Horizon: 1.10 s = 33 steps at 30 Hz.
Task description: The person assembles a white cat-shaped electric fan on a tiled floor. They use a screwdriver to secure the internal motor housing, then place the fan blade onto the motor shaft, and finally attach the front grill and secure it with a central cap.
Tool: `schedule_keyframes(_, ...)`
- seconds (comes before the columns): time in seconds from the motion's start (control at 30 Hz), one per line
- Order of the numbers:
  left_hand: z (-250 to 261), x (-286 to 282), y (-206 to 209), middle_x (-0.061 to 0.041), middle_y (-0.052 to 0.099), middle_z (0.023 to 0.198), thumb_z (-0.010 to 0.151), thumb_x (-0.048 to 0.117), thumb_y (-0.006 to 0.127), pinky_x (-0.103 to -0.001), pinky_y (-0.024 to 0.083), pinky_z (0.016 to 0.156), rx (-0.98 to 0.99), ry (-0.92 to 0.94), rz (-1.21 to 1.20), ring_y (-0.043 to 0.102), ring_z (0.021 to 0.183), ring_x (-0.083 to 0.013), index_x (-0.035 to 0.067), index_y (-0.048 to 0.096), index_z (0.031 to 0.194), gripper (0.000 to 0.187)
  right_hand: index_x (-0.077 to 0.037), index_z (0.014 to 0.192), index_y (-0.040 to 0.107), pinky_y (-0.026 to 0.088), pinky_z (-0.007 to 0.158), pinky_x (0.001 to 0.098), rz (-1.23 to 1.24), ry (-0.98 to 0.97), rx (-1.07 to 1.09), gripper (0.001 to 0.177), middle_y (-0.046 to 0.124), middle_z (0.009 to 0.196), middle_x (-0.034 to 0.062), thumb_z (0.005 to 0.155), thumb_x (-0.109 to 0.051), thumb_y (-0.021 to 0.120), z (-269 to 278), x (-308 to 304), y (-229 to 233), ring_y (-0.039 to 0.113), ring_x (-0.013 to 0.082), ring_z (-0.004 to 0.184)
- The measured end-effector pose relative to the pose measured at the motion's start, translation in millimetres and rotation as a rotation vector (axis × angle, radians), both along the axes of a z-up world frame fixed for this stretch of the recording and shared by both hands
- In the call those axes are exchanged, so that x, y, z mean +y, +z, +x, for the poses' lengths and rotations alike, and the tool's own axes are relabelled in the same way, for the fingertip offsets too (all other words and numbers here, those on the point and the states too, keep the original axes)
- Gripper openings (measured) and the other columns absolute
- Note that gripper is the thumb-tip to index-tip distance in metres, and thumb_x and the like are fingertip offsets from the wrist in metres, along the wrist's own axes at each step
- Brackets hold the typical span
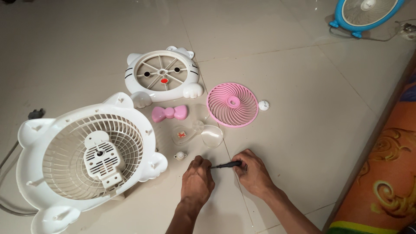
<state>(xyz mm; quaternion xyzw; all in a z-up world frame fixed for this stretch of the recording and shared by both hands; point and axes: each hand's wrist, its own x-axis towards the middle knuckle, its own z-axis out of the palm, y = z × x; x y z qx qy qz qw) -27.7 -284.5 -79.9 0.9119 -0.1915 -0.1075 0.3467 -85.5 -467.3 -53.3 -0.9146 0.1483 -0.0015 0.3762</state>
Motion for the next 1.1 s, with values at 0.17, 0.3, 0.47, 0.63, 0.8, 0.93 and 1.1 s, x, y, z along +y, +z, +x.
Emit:
schedule_keyframes(0.17, 2, 7, 17, -0.01, 0.059, 0.126, 0.083, 0.002, 0.059, -0.043, 0.051, 0.098, -0.015, -0.03, -0.017, 0.059, 0.119, -0.0293, 0.006, 0.063, 0.119, 0.036, -0.01, 0.103, 0.068, 0.054, 0.077, 0.036, -0.092, 0.033, -0.109, 0.023, 0.061, 0.096, 0.003, 0.081, -0.006, 0.074, 2, -7, 6, 0.061, 0.0188, 0.081)
schedule_keyframes(0.3, 8, 12, 39, -0.01, 0.058, 0.13, 0.084, 0.003, 0.059, -0.044, 0.052, 0.097, -0.047, -0.045, -0.036, 0.059, 0.119, -0.0299, 0.006, 0.061, 0.124, 0.04, -0.011, 0.107, 0.067, 0.055, 0.076, 0.0354, -0.103, -0.043, -0.03, 0.023, 0.062, 0.096, 0.0035, 0.085, -0.013, 0.074, 12, -10, 24, 0.06, 0.0193, 0.079)
schedule_keyframes(0.47, 37, 10, 62, -0.014, 0.057, 0.129, 0.08, 0.012, 0.064, -0.048, 0.045, 0.103, -0.193, -0.016, 0.073, 0.054, 0.123, -0.0327, 0.006, 0.06, 0.125, 0.045, -0.009, 0.105, 0.067, 0.055, 0.075, 0.0346, -0.079, -0.041, -0.147, 0.021, 0.067, 0.099, 0.0026, 0.086, -0.013, 0.074, 36, -7, 50, 0.061, 0.0176, 0.078)
schedule_keyframes(0.63, 79, 15, 58, -0.016, 0.052, 0.137, 0.082, 0.019, 0.064, -0.044, 0.04, 0.11, -0.15, 0.007, 0.243, 0.049, 0.128, -0.0331, 0.005, 0.056, 0.127, 0.048, -0.009, 0.111, 0.068, 0.056, 0.076, 0.0336, -0.019, -0.032, -0.125, 0.023, 0.07, 0.099, 0.0029, 0.089, -0.014, 0.073, 69, -5, 59, 0.063, 0.0166, 0.08)
schedule_keyframes(0.8, 103, 12, 35, -0.019, 0.048, 0.144, 0.084, 0.019, 0.066, -0.041, 0.04, 0.11, -0.174, 0.047, 0.25, 0.048, 0.13, -0.0338, 0.004, 0.058, 0.128, 0.047, -0.011, 0.113, 0.07, 0.056, 0.079, 0.0325, 0.029, -0.087, -0.1, 0.025, 0.074, 0.104, 0.0012, 0.088, -0.012, 0.075, 92, -5, 40, 0.065, 0.0158, 0.085)
schedule_keyframes(0.93, 110, 4, 20, -0.012, 0.056, 0.139, 0.088, 0.018, 0.065, -0.039, 0.046, 0.109, -0.088, 0.073, 0.36, 0.055, 0.125, -0.0311, 0.008, 0.064, 0.12, 0.033, -0.011, 0.113, 0.072, 0.057, 0.079, 0.0319, 0.053, -0.098, -0.057, 0.027, 0.074, 0.103, 0.001, 0.086, -0.013, 0.076, 103, -4, 18, 0.064, 0.0161, 0.082)
schedule_keyframes(1.1, 113, -4, 5, -0.014, 0.058, 0.131, 0.085, 0.022, 0.069, -0.04, 0.049, 0.101, -0.099, 0.151, 0.336, 0.059, 0.115, -0.0328, 0.005, 0.066, 0.112, 0.032, -0.01, 0.115, 0.071, 0.058, 0.075, 0.0321, 0.138, -0.105, -0.075, 0.027, 0.074, 0.1, 0.003, 0.088, -0.012, 0.074, 111, 2, 0, 0.065, 0.0155, 0.077)
